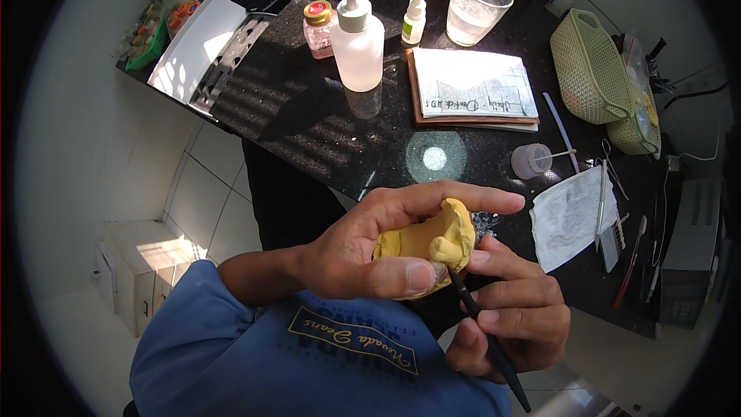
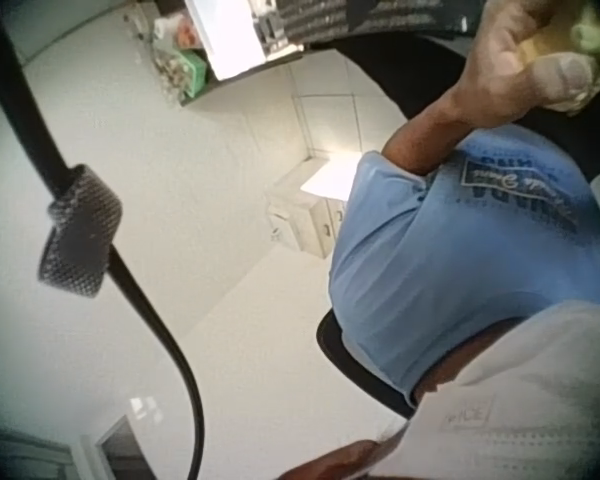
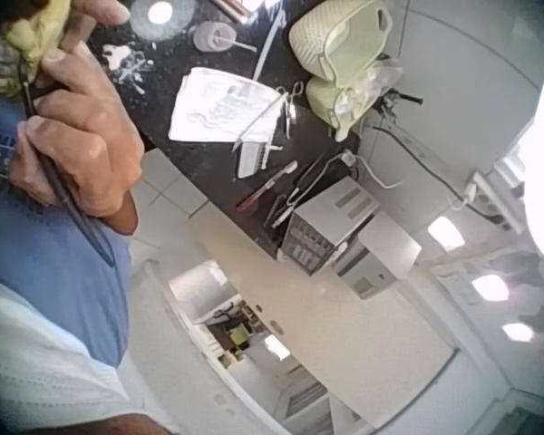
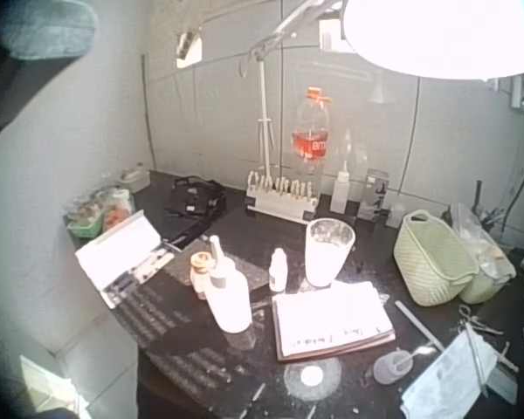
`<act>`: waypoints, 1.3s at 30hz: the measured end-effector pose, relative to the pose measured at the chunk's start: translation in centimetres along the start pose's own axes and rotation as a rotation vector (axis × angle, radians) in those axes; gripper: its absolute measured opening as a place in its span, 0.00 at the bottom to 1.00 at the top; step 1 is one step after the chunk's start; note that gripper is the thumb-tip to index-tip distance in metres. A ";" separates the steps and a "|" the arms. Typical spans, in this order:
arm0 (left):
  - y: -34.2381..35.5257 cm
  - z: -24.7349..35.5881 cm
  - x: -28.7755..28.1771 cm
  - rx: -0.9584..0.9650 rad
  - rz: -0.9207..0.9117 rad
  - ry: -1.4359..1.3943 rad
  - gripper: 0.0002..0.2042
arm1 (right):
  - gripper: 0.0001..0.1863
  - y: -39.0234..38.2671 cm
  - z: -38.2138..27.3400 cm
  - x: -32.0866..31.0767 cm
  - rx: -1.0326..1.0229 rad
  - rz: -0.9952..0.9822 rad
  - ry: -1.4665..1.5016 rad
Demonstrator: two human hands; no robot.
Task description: Applying and sculpting pink dental modeling wax to a yellow dental arch plaster cast to construct a prosthetic gingival matrix.
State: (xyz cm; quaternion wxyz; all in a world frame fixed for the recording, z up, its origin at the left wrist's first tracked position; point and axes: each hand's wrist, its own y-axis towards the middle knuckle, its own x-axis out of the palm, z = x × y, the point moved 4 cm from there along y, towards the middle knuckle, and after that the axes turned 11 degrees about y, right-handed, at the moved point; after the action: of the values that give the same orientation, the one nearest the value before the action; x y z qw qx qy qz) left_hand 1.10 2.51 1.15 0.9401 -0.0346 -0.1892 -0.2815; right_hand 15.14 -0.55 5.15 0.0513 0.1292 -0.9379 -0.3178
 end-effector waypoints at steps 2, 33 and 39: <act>0.0 0.1 0.2 -0.001 0.001 0.005 0.43 | 0.14 0.0 -0.2 0.0 -0.004 0.002 -0.017; 2.5 -2.4 -0.5 -0.193 0.271 0.008 0.15 | 0.17 -1.9 2.2 -15.1 0.695 -0.056 -0.912; 2.8 -3.3 -0.4 -0.065 0.258 0.015 0.15 | 0.14 -1.8 2.0 -12.9 0.492 0.116 -1.036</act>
State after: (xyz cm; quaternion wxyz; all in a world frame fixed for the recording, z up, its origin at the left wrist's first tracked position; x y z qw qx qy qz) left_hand 3.46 4.49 -1.96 0.9683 -0.0871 -0.1669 -0.1644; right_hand 27.59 2.77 2.28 -0.4289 -0.0866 -0.8926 -0.1089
